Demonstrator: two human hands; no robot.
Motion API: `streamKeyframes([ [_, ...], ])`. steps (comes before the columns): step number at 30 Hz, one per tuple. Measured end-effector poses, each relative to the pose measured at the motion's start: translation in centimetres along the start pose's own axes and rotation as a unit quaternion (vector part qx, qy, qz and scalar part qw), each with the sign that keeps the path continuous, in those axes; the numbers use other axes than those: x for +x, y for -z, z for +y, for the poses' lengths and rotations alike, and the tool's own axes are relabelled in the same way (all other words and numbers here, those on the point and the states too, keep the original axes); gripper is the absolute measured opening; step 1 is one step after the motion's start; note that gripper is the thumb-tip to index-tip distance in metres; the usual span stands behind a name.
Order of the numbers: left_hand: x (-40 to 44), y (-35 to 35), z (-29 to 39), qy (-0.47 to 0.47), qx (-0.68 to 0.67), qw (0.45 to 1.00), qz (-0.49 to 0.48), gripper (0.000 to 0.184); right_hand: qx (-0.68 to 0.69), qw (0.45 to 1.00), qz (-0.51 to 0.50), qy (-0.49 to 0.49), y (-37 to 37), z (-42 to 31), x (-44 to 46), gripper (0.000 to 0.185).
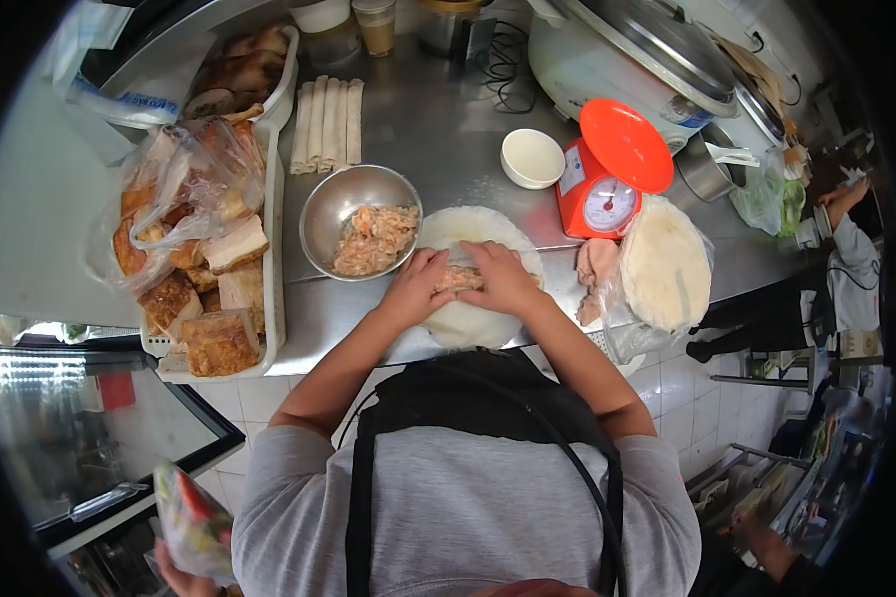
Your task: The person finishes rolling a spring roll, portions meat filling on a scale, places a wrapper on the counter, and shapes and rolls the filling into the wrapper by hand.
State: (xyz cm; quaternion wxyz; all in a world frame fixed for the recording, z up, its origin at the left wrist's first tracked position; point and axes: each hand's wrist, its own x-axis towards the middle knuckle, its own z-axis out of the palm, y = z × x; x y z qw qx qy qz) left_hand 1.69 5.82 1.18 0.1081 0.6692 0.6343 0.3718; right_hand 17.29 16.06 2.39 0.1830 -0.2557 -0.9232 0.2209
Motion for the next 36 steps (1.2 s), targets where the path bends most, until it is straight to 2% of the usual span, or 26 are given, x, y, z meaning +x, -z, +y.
streamKeyframes([
  [2,-0.3,-0.1,-0.2,0.019,0.026,0.999,-0.01,0.038,-0.034,0.999,-0.01,0.022,-0.7,-0.3,0.0,0.032],
  [6,-0.6,0.2,-1.3,0.038,-0.016,0.996,-0.08,0.042,-0.059,0.996,-0.044,0.045,-1.7,-0.2,0.0,0.04],
  [8,-0.6,0.6,-1.5,0.043,-0.053,0.992,-0.107,0.041,-0.039,0.998,-0.035,0.036,-0.7,-0.6,0.2,0.033],
  [10,-0.6,0.5,-0.8,0.031,-0.027,0.999,0.005,0.035,-0.011,0.999,-0.022,0.039,0.2,-1.2,0.6,0.028],
  [12,-0.7,0.8,-0.3,0.036,-0.032,0.999,0.018,0.034,0.024,0.998,-0.008,0.051,0.4,-1.5,0.9,0.026],
  [14,-0.9,1.6,-0.5,0.058,-0.071,0.994,-0.064,0.037,0.026,0.997,-0.043,0.067,-1.2,-0.5,0.8,0.028],
  [17,-1.1,1.6,-1.5,0.105,-0.095,0.983,-0.116,0.04,0.017,0.995,-0.085,0.049,-1.7,-0.4,0.9,0.028],
  [18,-1.2,1.7,-1.2,0.1,-0.072,0.989,-0.087,0.039,0.011,0.994,-0.098,0.037,-1.5,-0.7,1.0,0.027],
  [20,-1.0,2.0,-0.5,0.089,-0.023,0.995,-0.028,0.038,0.008,0.998,-0.046,0.031,-1.0,-1.7,1.3,0.022],
  [21,-0.9,2.2,-0.4,0.083,-0.014,0.996,-0.037,0.038,0.008,0.999,-0.019,0.027,-0.9,-2.1,1.4,0.02],
  [24,-1.0,2.5,-1.1,0.066,0.001,0.996,-0.053,0.04,-0.044,0.996,-0.056,0.06,-2.0,-2.0,1.5,0.029],
  [27,-1.9,1.6,-2.6,0.048,0.007,0.998,-0.047,0.046,-0.055,0.993,-0.045,0.091,-2.9,-1.6,1.3,0.034],
  [29,-2.1,1.7,-2.7,0.039,0.023,0.998,-0.05,0.051,-0.028,0.995,-0.069,0.059,-1.4,-2.1,1.3,0.036],
  [32,-1.3,3.3,-2.1,0.131,-0.111,0.983,-0.071,0.053,0.014,0.996,-0.066,0.052,-0.8,-2.2,1.6,0.036],
  [36,-0.6,4.4,-2.7,0.133,-0.113,0.975,-0.134,0.058,0.025,0.997,-0.05,0.054,-1.2,-1.6,1.7,0.037],
])
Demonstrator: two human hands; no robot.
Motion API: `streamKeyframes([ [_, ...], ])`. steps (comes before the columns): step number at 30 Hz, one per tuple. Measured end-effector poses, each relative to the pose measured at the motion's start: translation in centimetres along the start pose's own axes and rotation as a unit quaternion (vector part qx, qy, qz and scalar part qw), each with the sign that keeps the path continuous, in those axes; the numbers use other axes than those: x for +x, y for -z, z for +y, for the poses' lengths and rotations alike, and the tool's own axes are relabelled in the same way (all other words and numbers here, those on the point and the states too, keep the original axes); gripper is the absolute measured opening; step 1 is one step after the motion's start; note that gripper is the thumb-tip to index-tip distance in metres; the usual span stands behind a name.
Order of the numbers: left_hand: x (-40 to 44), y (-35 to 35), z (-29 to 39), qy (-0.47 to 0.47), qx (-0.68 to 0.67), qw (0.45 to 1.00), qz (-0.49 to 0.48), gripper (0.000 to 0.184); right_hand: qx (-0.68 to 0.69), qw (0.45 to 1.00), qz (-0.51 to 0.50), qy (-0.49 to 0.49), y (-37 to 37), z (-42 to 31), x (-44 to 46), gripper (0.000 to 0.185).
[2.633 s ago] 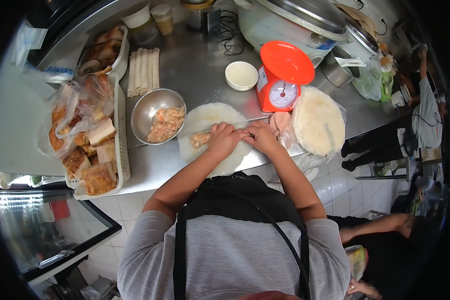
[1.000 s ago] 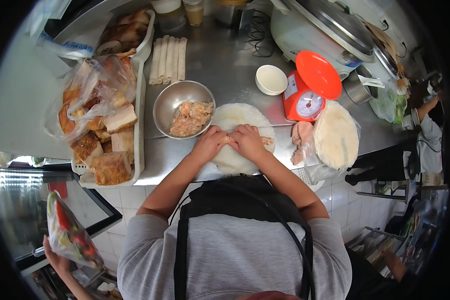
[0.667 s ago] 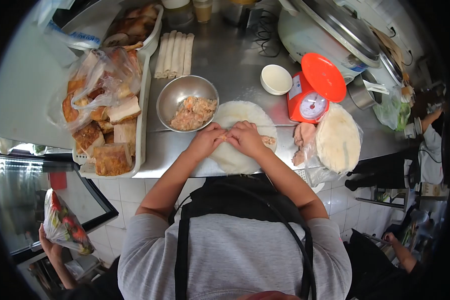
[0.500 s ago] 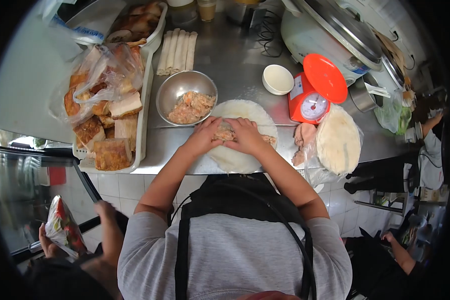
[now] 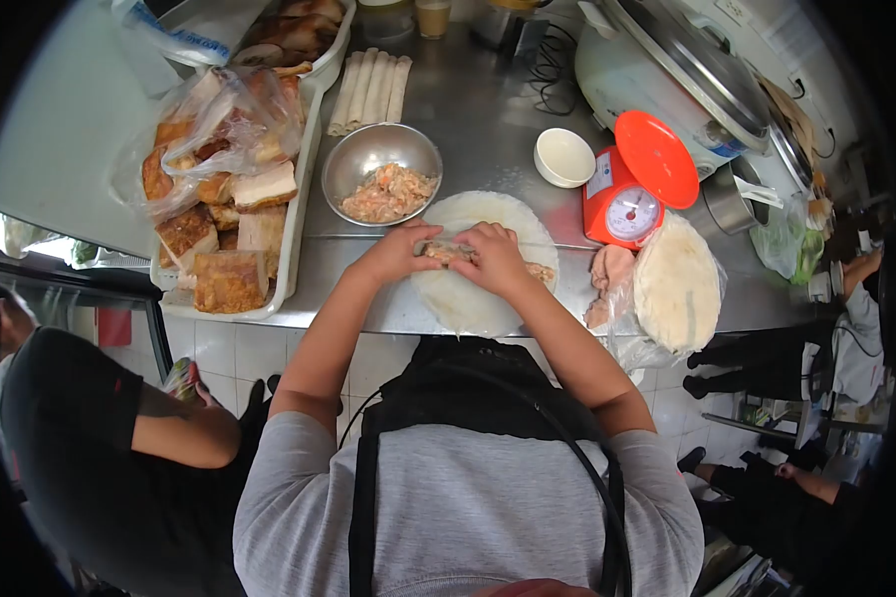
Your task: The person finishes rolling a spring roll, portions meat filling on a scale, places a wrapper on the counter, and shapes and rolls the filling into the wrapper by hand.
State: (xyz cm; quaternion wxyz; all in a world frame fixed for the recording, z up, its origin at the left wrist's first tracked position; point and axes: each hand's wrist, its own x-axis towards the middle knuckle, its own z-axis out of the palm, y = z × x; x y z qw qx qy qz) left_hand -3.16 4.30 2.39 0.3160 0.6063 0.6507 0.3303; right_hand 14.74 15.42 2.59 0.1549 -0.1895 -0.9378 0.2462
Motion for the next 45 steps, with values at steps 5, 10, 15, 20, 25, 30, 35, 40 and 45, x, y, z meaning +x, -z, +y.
streamKeyframes([
  [5,-0.7,-1.9,0.0,-0.068,0.135,0.986,0.064,0.051,-0.051,0.999,-0.008,0.008,-1.8,0.0,0.0,0.035],
  [10,-1.2,-2.1,-0.6,-0.088,0.114,0.982,0.12,0.036,-0.033,0.999,-0.002,0.005,-1.3,-0.4,-0.1,0.024],
  [15,-1.1,-2.1,-0.9,-0.076,0.121,0.985,0.097,0.033,0.004,1.0,-0.009,-0.001,-2.0,-1.1,0.4,0.017],
  [20,-1.8,-1.5,-0.5,-0.042,0.124,0.984,0.117,0.033,-0.01,1.0,0.02,-0.002,-1.8,-1.3,0.6,0.018],
  [25,-1.8,-1.3,-1.2,-0.036,0.132,0.986,0.094,0.037,-0.045,0.999,-0.019,-0.002,-2.8,-0.8,0.8,0.029],
  [30,-3.1,-1.4,-0.9,-0.041,0.143,0.964,0.218,0.039,-0.04,0.998,-0.018,-0.036,-0.6,-2.2,0.6,0.042],
  [35,-4.9,-3.0,0.7,0.052,0.182,0.953,0.236,0.034,-0.026,1.0,0.011,0.012,-0.8,-2.1,0.8,0.044],
  [40,-4.1,-5.1,1.0,0.078,0.173,0.95,0.249,0.029,-0.064,0.997,-0.003,0.033,-2.4,-3.2,1.6,0.041],
  [45,-4.8,-4.7,1.3,0.112,0.173,0.946,0.249,0.034,-0.091,0.996,-0.012,0.018,-3.7,-2.9,2.1,0.031],
])
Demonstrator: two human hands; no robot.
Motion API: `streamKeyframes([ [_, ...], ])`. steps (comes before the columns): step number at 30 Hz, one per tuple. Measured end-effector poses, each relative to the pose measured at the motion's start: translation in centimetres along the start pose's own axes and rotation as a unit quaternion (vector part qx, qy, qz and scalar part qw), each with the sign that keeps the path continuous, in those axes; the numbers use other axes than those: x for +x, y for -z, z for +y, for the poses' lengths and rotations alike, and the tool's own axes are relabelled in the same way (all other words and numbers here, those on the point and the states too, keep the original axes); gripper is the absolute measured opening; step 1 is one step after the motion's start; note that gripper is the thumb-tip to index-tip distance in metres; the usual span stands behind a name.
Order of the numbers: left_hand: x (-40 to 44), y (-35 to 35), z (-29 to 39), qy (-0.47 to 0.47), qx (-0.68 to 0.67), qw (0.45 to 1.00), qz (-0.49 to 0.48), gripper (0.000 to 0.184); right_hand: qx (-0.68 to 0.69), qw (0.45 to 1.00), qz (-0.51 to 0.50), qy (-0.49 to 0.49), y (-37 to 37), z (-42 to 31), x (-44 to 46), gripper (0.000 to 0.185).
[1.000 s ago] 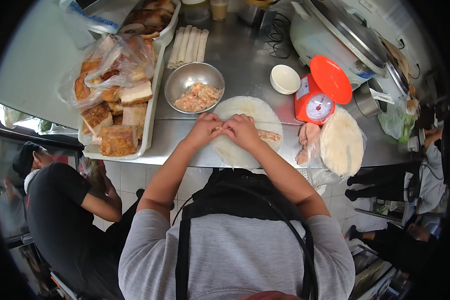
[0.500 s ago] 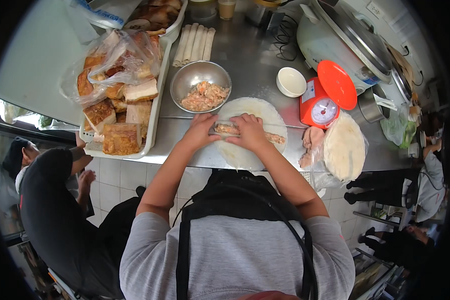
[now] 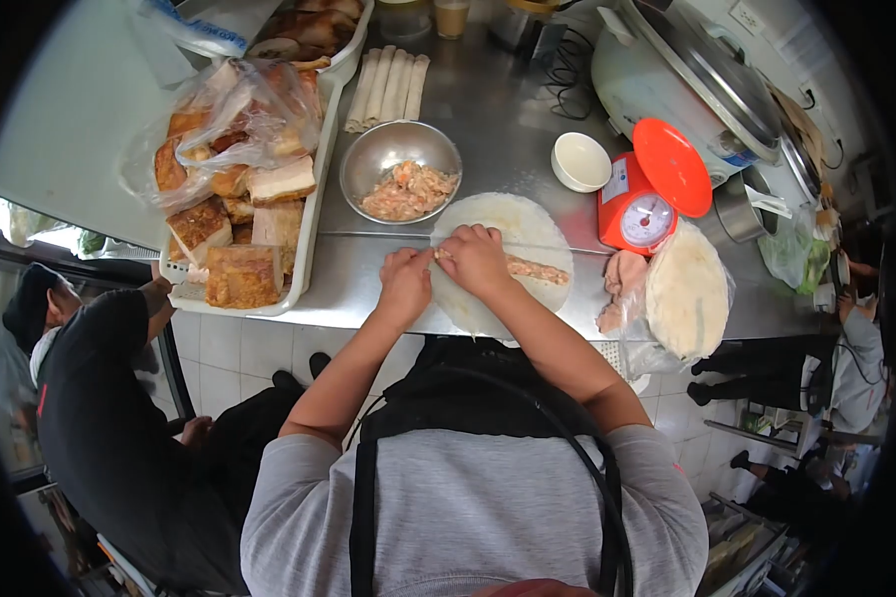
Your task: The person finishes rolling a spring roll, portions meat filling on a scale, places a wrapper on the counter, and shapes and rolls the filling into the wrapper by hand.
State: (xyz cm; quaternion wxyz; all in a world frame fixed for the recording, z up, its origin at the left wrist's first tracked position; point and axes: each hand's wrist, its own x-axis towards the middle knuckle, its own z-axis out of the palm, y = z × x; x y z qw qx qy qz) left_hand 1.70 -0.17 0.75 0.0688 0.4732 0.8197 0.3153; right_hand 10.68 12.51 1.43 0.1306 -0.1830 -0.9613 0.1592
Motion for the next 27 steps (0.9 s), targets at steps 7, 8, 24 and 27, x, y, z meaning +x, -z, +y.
streamKeyframes([
  [7,0.5,-0.6,-0.4,-0.061,-0.032,0.997,0.027,0.038,0.003,0.999,0.035,0.008,0.9,0.7,-1.1,0.023],
  [8,0.5,-0.9,-0.3,-0.059,-0.024,0.997,0.032,0.038,0.008,0.999,0.031,0.004,1.1,1.1,-1.3,0.022],
  [24,0.9,-1.2,-0.6,-0.045,-0.001,0.999,0.02,0.038,-0.004,0.997,0.077,-0.014,2.7,4.9,-4.9,0.016],
  [27,0.9,-1.1,-0.6,-0.052,0.001,0.998,0.027,0.038,-0.001,0.996,0.085,-0.016,2.9,5.5,-5.4,0.017],
])
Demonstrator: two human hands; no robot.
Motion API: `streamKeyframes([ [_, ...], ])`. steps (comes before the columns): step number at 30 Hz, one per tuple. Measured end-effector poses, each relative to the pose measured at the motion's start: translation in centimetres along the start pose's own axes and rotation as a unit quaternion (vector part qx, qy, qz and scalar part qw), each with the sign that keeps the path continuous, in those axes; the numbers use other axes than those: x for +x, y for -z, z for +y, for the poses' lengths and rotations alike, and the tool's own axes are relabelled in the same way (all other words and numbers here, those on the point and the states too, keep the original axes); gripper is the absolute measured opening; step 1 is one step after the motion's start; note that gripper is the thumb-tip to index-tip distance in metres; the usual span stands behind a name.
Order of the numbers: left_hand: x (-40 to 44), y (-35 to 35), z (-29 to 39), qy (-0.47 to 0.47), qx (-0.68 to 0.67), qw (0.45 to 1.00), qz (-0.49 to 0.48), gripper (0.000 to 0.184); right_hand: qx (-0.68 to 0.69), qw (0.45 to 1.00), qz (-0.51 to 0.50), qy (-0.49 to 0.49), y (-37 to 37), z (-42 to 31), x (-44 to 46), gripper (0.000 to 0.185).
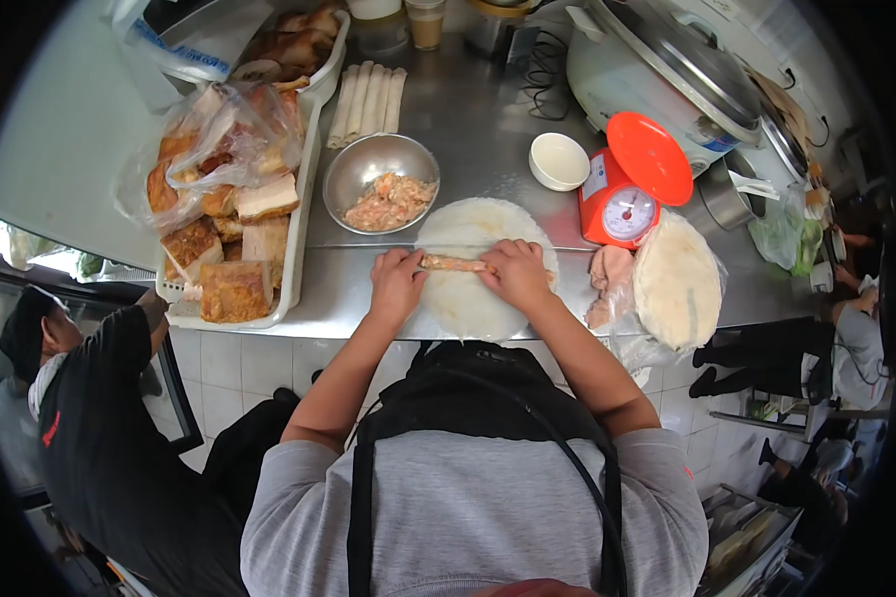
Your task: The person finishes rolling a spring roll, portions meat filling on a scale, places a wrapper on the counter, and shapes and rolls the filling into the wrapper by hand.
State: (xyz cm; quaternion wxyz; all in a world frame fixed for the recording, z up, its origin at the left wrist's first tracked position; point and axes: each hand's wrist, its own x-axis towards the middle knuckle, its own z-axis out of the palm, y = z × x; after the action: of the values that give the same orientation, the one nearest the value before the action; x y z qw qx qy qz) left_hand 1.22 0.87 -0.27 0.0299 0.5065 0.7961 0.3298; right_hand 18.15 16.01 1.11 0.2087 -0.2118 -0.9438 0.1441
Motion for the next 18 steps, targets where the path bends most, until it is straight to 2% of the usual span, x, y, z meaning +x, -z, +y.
streamKeyframes([
  [9,-0.1,-0.1,0.0,0.003,0.002,1.0,0.003,0.038,-0.003,1.0,-0.007,-0.019,1.2,1.1,-1.0,0.019],
  [12,0.1,0.4,-0.3,0.005,-0.021,0.999,-0.027,0.042,-0.033,0.999,-0.011,-0.01,1.7,1.4,-1.1,0.021],
  [15,-0.4,1.1,0.3,-0.012,-0.048,0.997,0.051,0.047,-0.002,1.0,0.015,-0.007,2.2,1.8,-1.9,0.026],
  [18,-1.7,2.5,1.5,-0.092,-0.011,0.996,-0.006,0.051,-0.005,0.999,-0.031,-0.023,1.8,3.2,-2.4,0.031],
])
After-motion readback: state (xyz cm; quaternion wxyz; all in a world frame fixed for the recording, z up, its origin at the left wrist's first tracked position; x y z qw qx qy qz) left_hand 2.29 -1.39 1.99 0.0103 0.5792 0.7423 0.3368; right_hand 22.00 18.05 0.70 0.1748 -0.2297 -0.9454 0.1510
